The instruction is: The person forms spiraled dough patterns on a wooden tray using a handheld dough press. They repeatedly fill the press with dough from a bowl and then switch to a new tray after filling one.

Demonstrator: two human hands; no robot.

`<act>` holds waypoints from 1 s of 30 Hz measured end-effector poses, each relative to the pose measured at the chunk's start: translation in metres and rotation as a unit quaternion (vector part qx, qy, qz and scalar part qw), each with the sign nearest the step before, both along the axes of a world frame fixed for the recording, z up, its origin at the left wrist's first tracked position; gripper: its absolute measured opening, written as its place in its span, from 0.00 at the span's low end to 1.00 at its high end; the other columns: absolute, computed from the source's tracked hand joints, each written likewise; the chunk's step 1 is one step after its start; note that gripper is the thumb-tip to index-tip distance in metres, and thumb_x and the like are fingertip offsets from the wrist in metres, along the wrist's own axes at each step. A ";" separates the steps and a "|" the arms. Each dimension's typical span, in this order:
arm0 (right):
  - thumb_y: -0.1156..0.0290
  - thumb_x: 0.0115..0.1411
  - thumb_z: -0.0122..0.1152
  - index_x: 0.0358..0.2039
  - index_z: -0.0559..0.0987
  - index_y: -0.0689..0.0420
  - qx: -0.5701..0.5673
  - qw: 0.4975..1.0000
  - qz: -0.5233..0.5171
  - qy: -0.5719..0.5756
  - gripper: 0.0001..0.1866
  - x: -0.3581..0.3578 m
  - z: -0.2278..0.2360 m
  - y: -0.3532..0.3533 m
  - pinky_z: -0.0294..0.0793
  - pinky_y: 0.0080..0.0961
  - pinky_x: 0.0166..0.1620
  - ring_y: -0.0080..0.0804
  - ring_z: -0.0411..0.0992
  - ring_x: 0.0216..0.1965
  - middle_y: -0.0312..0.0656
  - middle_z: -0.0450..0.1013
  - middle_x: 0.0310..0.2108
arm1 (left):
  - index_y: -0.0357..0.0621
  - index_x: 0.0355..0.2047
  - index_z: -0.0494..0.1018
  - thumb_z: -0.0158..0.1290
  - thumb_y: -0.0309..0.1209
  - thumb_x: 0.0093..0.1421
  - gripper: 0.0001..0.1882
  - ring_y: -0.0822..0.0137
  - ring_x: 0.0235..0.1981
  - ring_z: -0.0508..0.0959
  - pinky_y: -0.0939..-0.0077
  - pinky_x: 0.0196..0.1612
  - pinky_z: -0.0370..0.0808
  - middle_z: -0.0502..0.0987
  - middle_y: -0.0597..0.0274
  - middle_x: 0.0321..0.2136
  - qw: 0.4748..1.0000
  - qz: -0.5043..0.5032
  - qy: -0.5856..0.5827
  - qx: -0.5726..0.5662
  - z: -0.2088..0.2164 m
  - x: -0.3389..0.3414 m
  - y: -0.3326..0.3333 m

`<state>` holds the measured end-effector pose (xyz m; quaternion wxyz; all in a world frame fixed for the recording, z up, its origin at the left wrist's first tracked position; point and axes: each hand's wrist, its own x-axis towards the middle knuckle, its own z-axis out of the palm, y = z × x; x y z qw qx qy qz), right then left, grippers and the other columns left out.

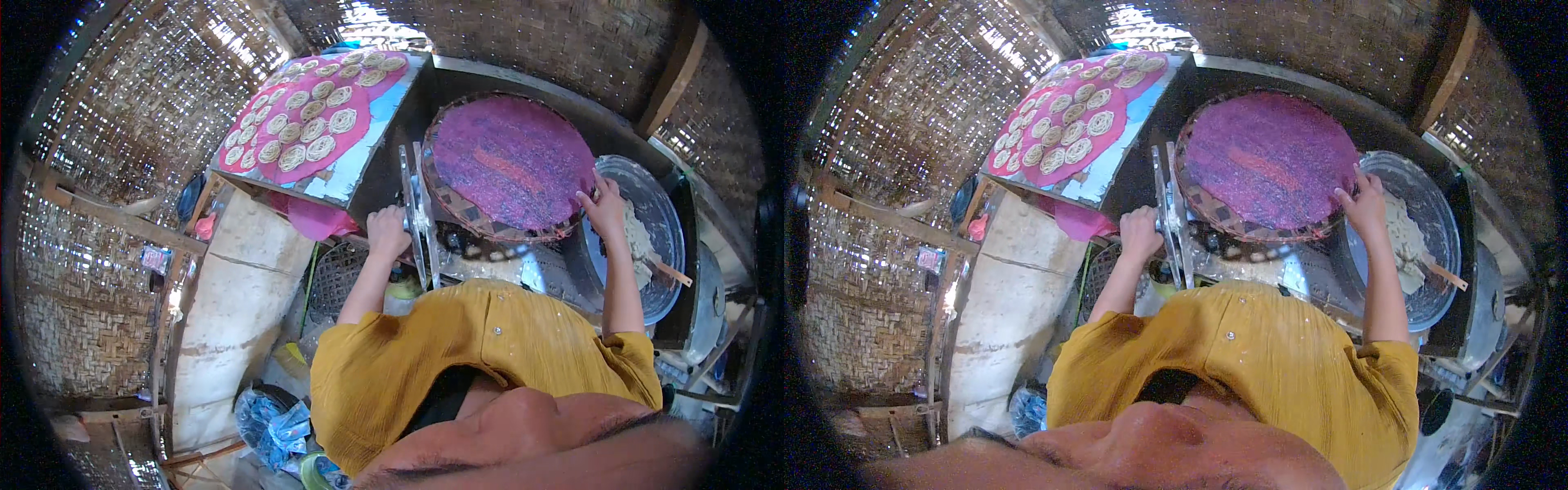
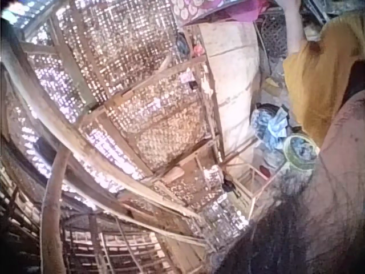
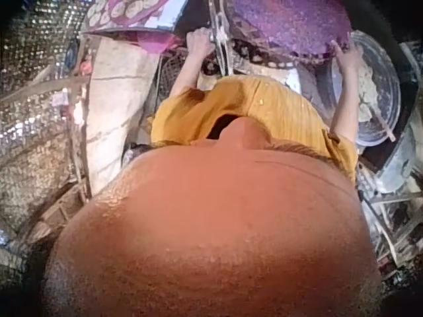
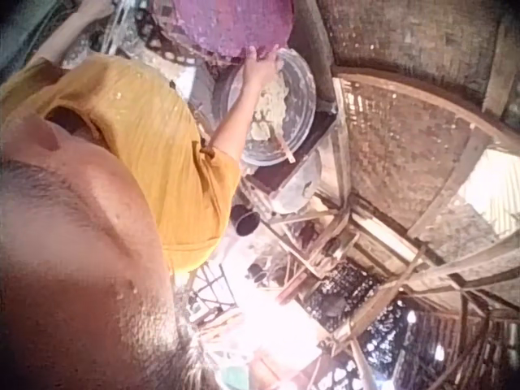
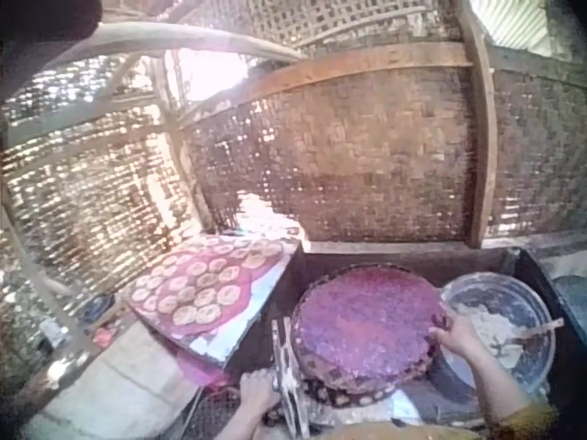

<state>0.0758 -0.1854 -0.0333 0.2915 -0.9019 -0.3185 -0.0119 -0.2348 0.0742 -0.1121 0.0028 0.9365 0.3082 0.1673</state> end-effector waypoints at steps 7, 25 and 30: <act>0.64 0.45 0.59 0.48 0.67 0.57 0.055 0.994 0.076 -0.050 0.28 -0.013 0.024 0.000 0.66 0.28 0.44 0.41 0.66 0.41 0.52 0.63 0.43 | 0.42 0.26 0.71 0.49 0.26 0.35 0.12 0.56 0.31 0.71 0.63 0.32 0.65 0.70 0.57 0.23 0.997 -0.029 -0.038 -0.054 0.055 -0.045 0.009; 0.48 0.57 0.38 0.32 0.67 0.59 0.167 0.753 0.275 0.574 0.24 -0.097 0.056 0.008 0.58 0.16 0.13 0.22 0.61 0.12 0.38 0.64 0.18 | 0.32 0.48 0.56 0.50 0.33 0.39 0.34 0.56 0.51 0.62 0.62 0.54 0.56 0.63 0.48 0.47 0.361 -0.470 -0.376 -0.713 0.136 0.121 0.000; 0.45 0.57 0.36 0.34 0.68 0.61 0.152 0.711 0.224 0.649 0.28 -0.082 0.063 -0.019 0.60 0.16 0.11 0.22 0.61 0.10 0.40 0.68 0.20 | 0.37 0.51 0.57 0.25 0.59 0.54 0.38 0.54 0.35 0.70 0.58 0.42 0.66 0.71 0.51 0.29 0.156 -0.346 -0.452 -0.807 0.172 0.173 0.026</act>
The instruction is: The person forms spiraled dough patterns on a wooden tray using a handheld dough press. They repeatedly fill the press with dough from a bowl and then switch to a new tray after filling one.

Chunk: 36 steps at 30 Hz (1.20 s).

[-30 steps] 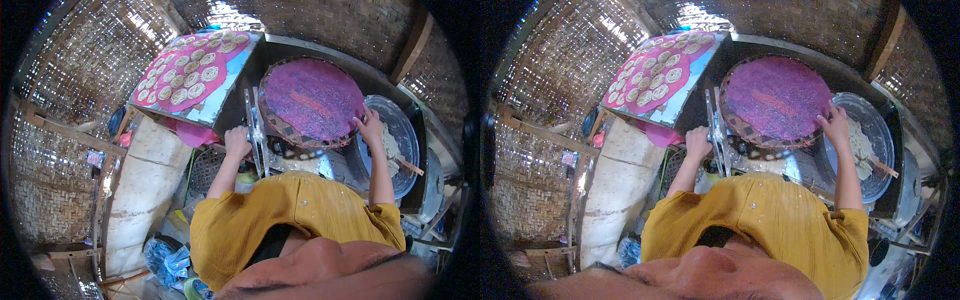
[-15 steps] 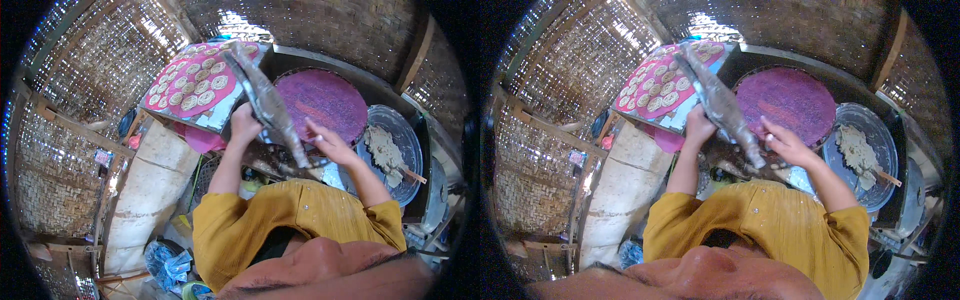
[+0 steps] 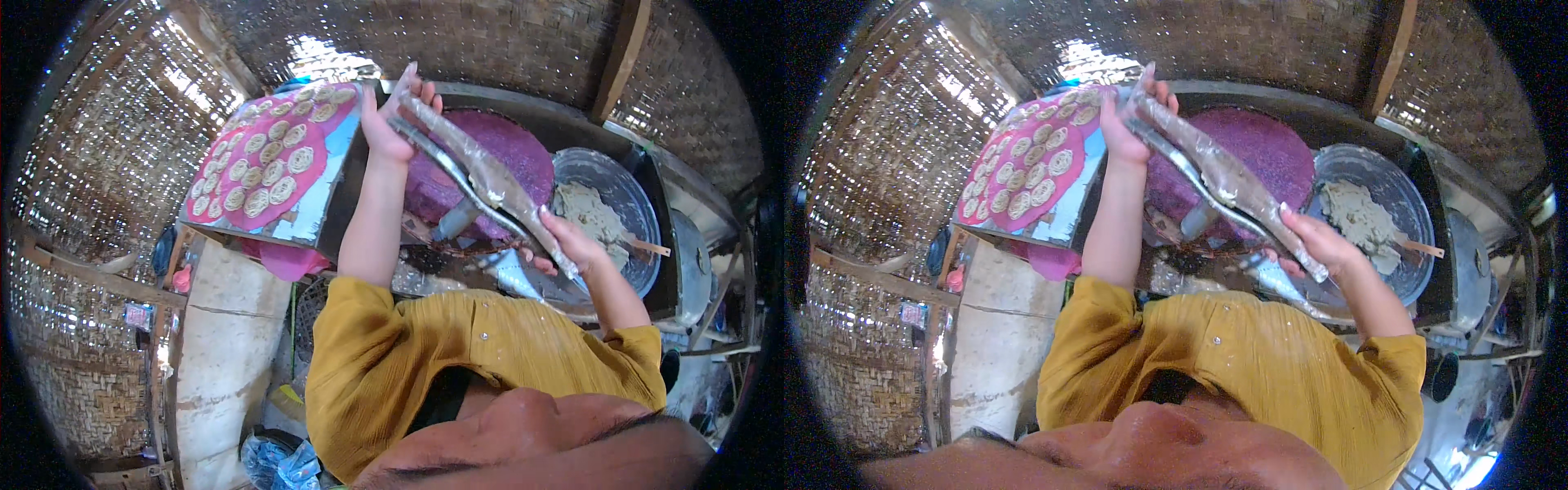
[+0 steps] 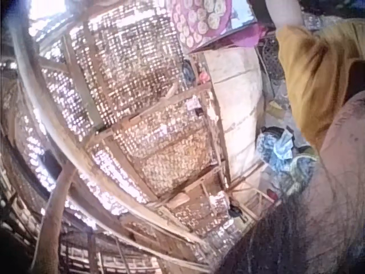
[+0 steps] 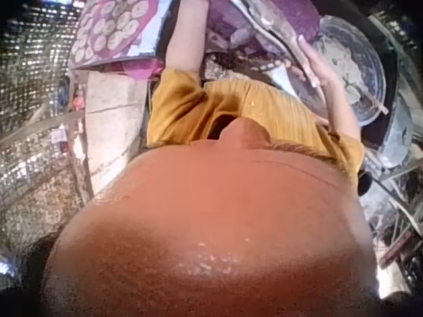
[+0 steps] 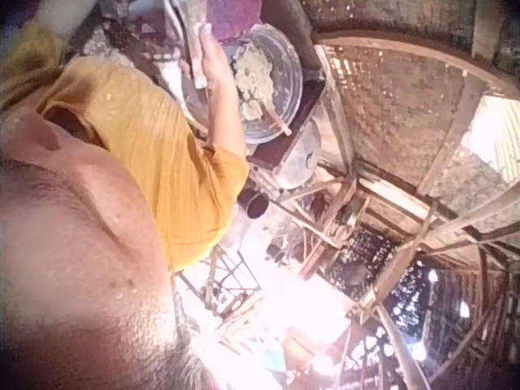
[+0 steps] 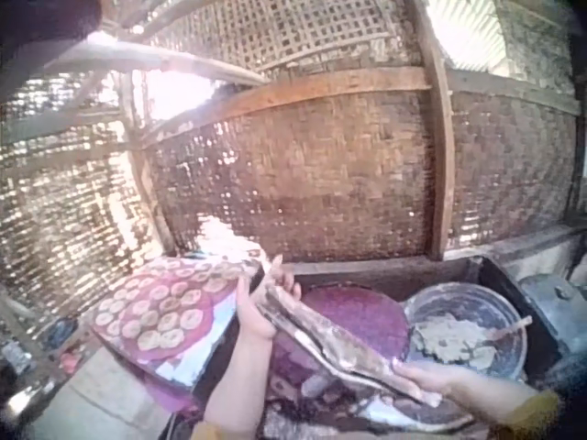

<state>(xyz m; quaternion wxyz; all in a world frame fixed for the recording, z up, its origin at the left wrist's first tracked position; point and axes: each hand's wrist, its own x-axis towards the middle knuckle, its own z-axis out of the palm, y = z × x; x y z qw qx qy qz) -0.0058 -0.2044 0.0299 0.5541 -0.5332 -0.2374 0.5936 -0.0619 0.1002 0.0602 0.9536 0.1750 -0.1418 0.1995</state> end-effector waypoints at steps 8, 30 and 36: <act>0.47 0.57 0.37 0.27 0.70 0.60 -0.129 0.973 -0.074 -0.175 0.26 0.032 0.015 -0.020 0.61 0.18 0.13 0.23 0.63 0.10 0.39 0.67 0.15 | 0.43 0.49 0.60 0.24 0.63 0.53 0.39 0.66 0.17 0.66 0.66 0.30 0.67 0.65 0.65 0.13 0.997 -0.024 0.059 -0.033 -0.042 0.069 -0.017; 0.47 0.53 0.46 0.21 0.71 0.60 -0.123 0.911 -0.113 -0.376 0.25 0.002 0.035 -0.021 0.57 0.18 0.13 0.19 0.60 0.10 0.34 0.62 0.10 | 0.46 0.39 0.69 0.28 0.60 0.54 0.33 0.76 0.08 0.57 0.77 0.20 0.61 0.54 0.76 0.06 1.000 -0.009 0.000 -0.012 -0.007 0.039 -0.021; 0.50 0.53 0.45 0.17 0.70 0.60 -0.125 0.851 -0.135 -0.491 0.24 0.007 0.054 -0.029 0.57 0.18 0.12 0.20 0.60 0.09 0.34 0.61 0.09 | 0.48 0.36 0.72 0.31 0.57 0.55 0.30 0.77 0.07 0.55 0.78 0.19 0.62 0.53 0.77 0.05 1.000 0.010 -0.016 -0.021 -0.001 0.041 -0.032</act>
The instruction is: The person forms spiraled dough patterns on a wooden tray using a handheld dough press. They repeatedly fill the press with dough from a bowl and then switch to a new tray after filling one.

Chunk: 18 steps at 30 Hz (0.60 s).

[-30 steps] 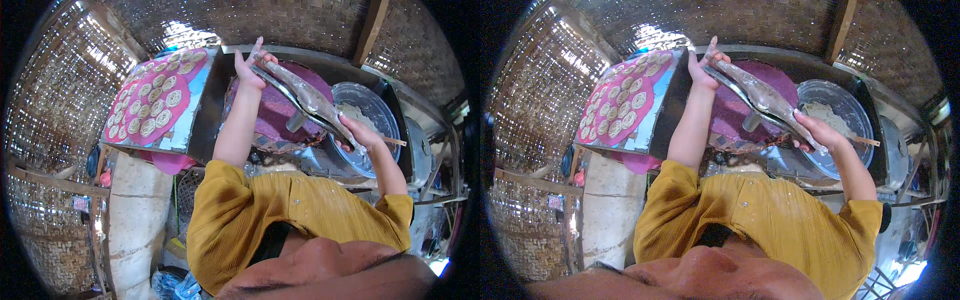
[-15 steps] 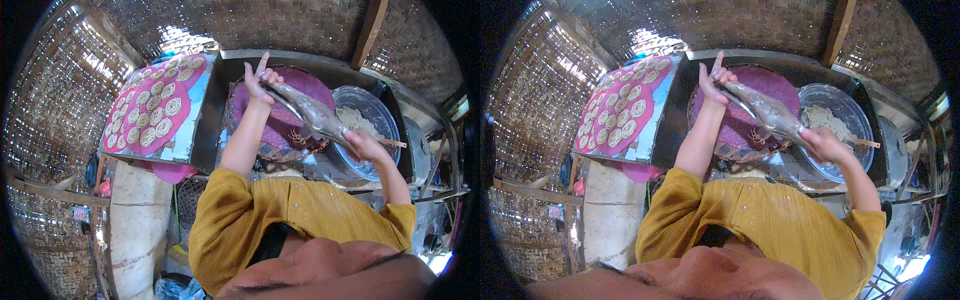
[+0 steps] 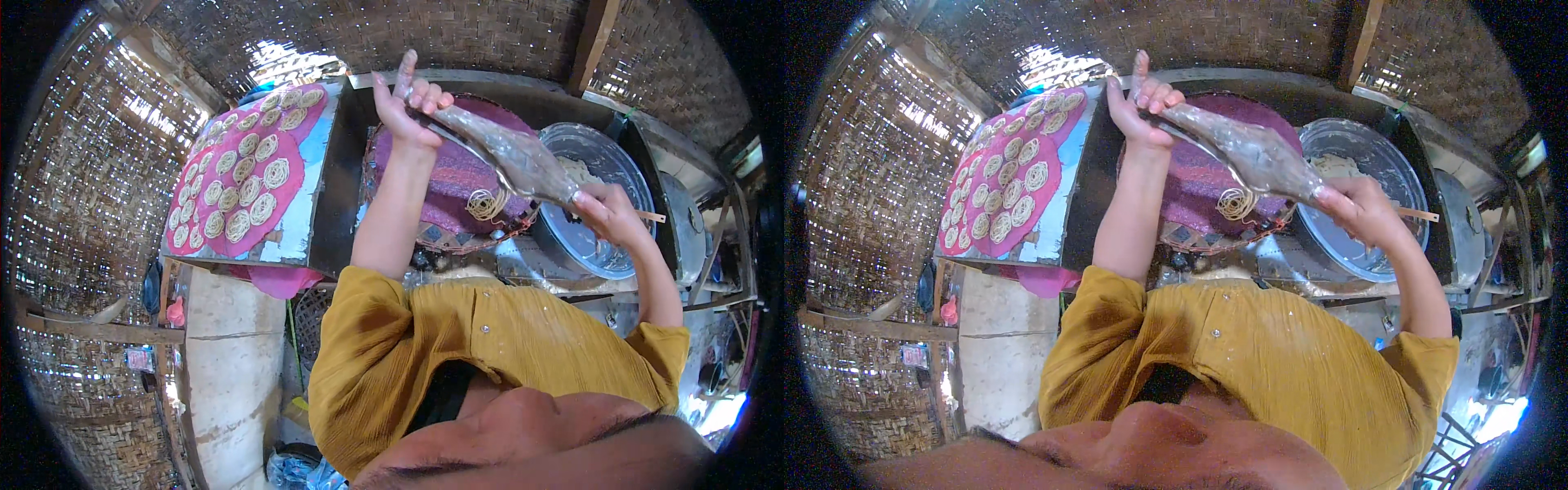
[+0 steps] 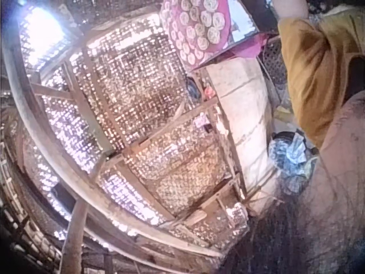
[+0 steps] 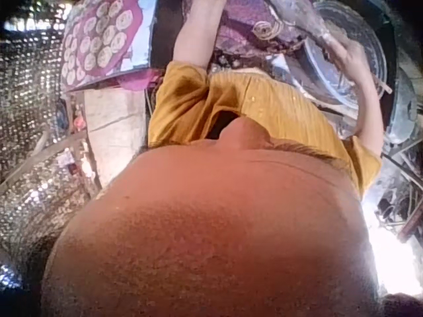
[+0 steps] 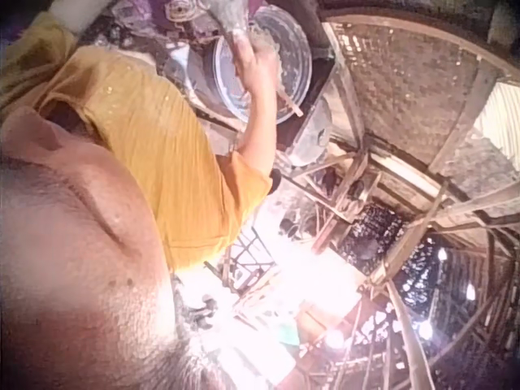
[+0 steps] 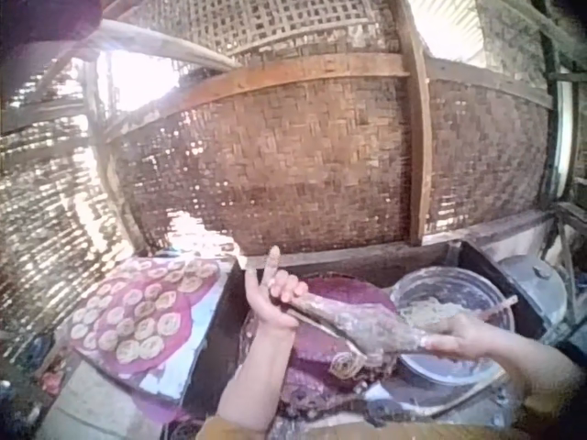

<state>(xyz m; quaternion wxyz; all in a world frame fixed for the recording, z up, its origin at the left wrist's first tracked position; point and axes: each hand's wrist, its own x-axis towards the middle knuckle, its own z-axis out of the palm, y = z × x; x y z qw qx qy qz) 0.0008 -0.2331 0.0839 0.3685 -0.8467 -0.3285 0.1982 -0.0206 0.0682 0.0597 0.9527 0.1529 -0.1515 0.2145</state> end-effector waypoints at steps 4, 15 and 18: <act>0.48 0.53 0.45 0.26 0.75 0.61 -0.005 1.000 0.010 0.000 0.25 -0.004 -0.001 0.016 0.59 0.20 0.15 0.20 0.60 0.11 0.35 0.62 0.10 | 0.46 0.36 0.71 0.28 0.57 0.55 0.31 0.77 0.07 0.54 0.78 0.17 0.60 0.52 0.76 0.05 1.000 -0.003 -0.027 0.012 0.015 -0.007 0.016; 0.51 0.52 0.47 0.32 0.75 0.60 -0.026 0.999 -0.004 0.021 0.23 -0.013 -0.020 -0.018 0.61 0.22 0.20 0.20 0.60 0.15 0.36 0.64 0.12 | 0.47 0.26 0.71 0.30 0.55 0.56 0.28 0.76 0.06 0.52 0.77 0.16 0.58 0.49 0.75 0.03 0.999 -0.019 0.026 0.021 -0.004 -0.010 -0.020; 0.50 0.53 0.45 0.17 0.70 0.61 0.016 0.999 -0.031 -0.038 0.24 -0.012 -0.029 -0.023 0.58 0.18 0.13 0.19 0.60 0.09 0.36 0.62 0.09 | 0.47 0.26 0.71 0.30 0.55 0.56 0.28 0.76 0.06 0.52 0.77 0.16 0.57 0.49 0.75 0.03 0.999 -0.025 0.030 0.013 -0.004 0.005 -0.028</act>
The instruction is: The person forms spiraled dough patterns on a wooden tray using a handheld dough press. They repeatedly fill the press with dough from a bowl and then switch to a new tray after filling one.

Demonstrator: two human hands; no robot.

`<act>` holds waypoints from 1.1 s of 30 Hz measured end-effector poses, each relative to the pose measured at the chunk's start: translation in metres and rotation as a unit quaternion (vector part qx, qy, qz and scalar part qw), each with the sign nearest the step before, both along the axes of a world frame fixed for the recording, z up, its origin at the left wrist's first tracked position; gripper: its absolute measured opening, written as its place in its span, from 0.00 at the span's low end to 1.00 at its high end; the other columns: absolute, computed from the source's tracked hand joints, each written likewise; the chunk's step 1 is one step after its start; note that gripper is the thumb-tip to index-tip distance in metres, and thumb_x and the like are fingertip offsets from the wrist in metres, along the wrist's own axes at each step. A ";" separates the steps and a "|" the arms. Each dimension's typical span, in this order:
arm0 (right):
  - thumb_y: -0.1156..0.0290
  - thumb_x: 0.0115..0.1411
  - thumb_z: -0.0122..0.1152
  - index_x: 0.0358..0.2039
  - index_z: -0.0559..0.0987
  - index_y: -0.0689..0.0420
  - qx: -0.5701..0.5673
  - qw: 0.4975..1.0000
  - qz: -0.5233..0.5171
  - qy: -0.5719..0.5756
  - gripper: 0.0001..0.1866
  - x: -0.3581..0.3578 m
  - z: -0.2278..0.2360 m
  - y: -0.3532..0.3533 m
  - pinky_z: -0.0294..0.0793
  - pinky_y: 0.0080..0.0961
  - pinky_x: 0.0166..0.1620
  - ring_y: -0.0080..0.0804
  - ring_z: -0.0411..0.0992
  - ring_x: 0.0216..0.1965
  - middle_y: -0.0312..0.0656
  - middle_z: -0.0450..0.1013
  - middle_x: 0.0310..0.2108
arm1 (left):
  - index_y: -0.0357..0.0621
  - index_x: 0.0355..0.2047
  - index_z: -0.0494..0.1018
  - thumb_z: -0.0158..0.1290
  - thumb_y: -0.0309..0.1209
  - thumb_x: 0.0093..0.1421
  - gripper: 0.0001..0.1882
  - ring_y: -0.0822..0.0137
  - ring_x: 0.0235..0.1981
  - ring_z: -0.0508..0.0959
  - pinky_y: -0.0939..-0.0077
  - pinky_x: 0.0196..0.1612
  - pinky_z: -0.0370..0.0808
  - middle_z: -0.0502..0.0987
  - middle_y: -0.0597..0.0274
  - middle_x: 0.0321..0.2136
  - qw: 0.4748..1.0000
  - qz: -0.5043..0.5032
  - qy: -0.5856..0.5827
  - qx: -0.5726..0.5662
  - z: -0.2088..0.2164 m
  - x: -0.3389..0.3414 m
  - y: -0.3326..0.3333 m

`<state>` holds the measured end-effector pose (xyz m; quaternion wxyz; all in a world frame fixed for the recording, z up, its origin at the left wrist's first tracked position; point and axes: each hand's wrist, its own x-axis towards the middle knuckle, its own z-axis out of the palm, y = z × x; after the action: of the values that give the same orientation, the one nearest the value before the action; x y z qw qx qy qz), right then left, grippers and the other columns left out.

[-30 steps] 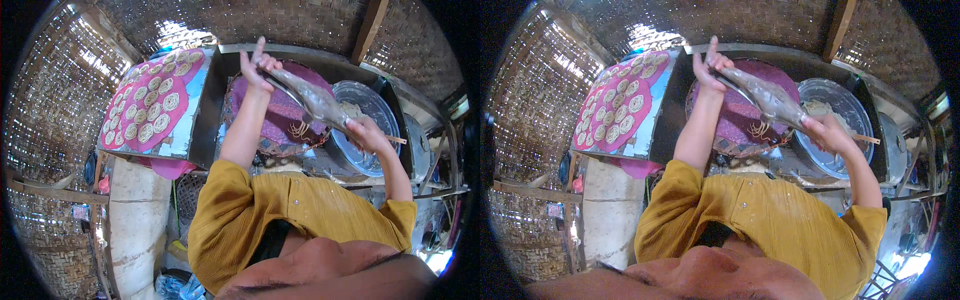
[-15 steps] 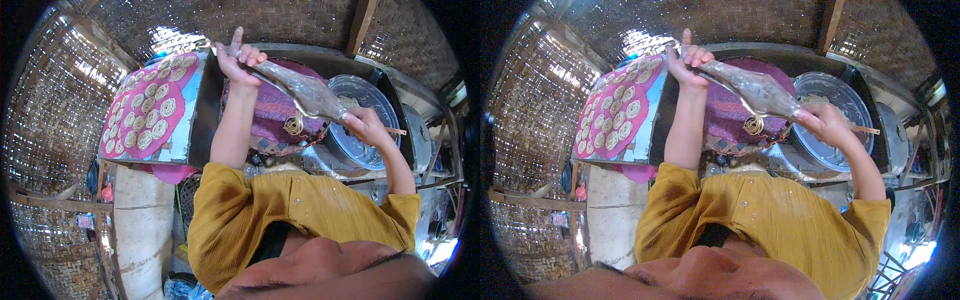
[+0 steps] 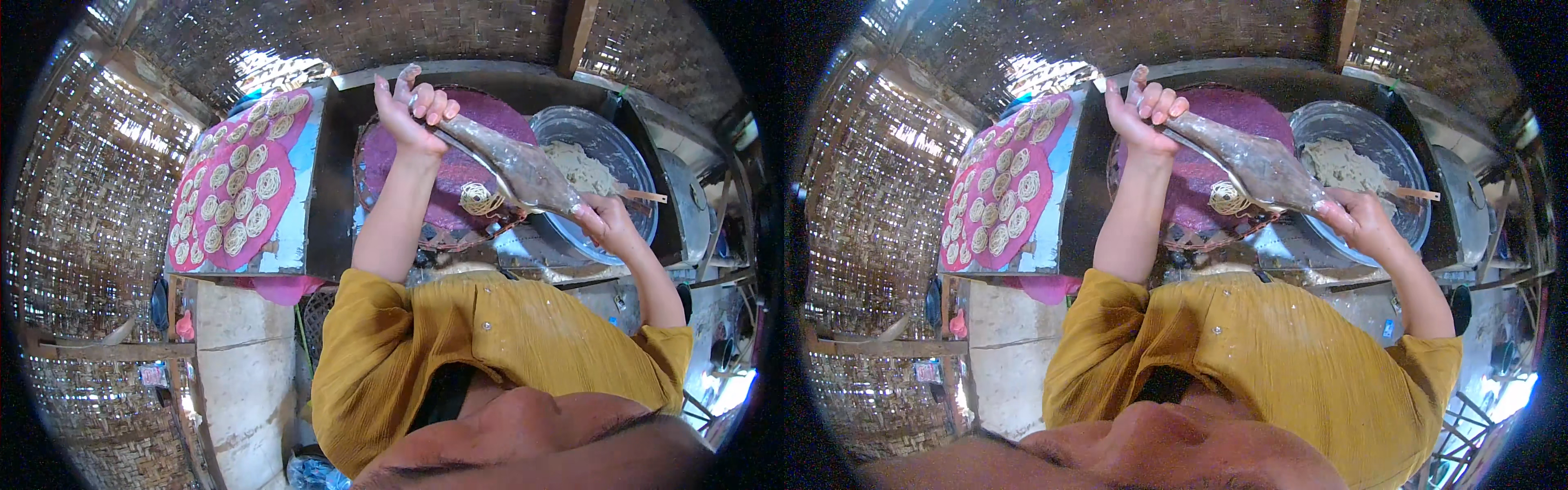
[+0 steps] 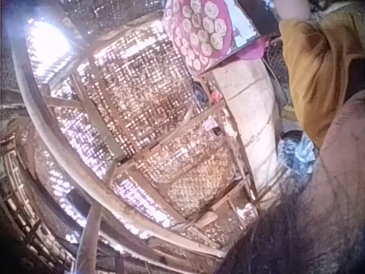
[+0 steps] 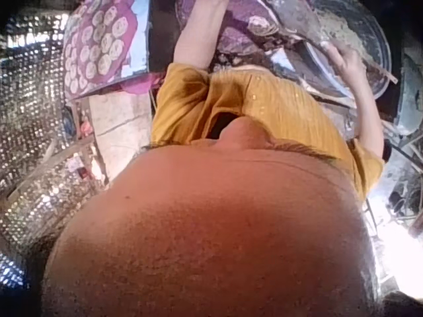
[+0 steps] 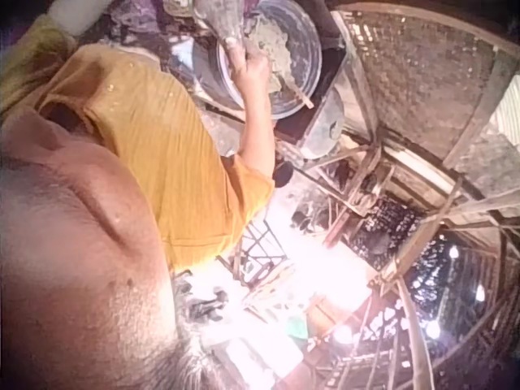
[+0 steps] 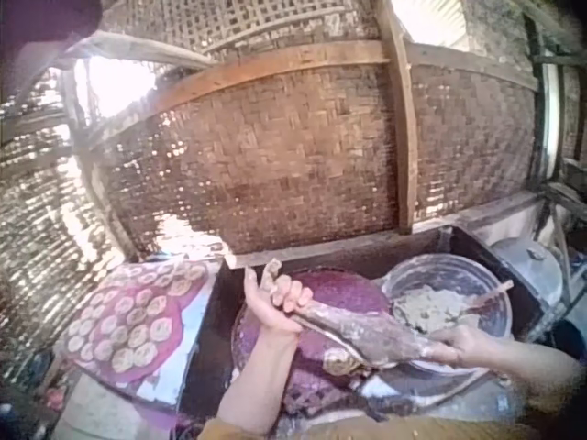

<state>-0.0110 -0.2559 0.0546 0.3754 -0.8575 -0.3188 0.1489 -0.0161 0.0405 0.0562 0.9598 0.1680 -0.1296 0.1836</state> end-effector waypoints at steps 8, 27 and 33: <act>0.49 0.51 0.50 0.27 0.72 0.61 0.098 0.984 -0.007 0.149 0.23 0.013 -0.027 -0.009 0.60 0.17 0.26 0.18 0.60 0.23 0.32 0.66 0.20 | 0.46 0.38 0.69 0.31 0.57 0.54 0.30 0.63 0.31 0.71 0.65 0.39 0.67 0.71 0.60 0.31 0.982 -0.129 0.067 0.123 -0.016 0.023 -0.011; 0.51 0.51 0.50 0.25 0.68 0.59 0.155 0.977 -0.030 0.145 0.20 0.034 -0.041 0.000 0.55 0.14 0.17 0.15 0.56 0.15 0.29 0.59 0.14 | 0.44 0.50 0.59 0.22 0.47 0.60 0.27 0.60 0.45 0.64 0.63 0.52 0.52 0.66 0.56 0.45 0.677 -0.084 0.205 0.702 -0.132 0.006 -0.009; 0.54 0.53 0.50 0.25 0.69 0.61 0.185 0.966 -0.051 0.174 0.19 0.033 -0.038 -0.001 0.55 0.15 0.19 0.15 0.56 0.16 0.29 0.60 0.15 | 0.49 0.45 0.67 0.34 0.49 0.56 0.24 0.50 0.49 0.56 0.52 0.48 0.52 0.53 0.57 0.54 0.387 0.100 0.156 0.903 -0.104 -0.039 -0.015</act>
<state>0.0223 -0.2565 0.0166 0.5840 -0.7492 -0.2266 0.2152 -0.0554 0.0258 -0.0480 0.2215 0.9736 -0.0497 0.0240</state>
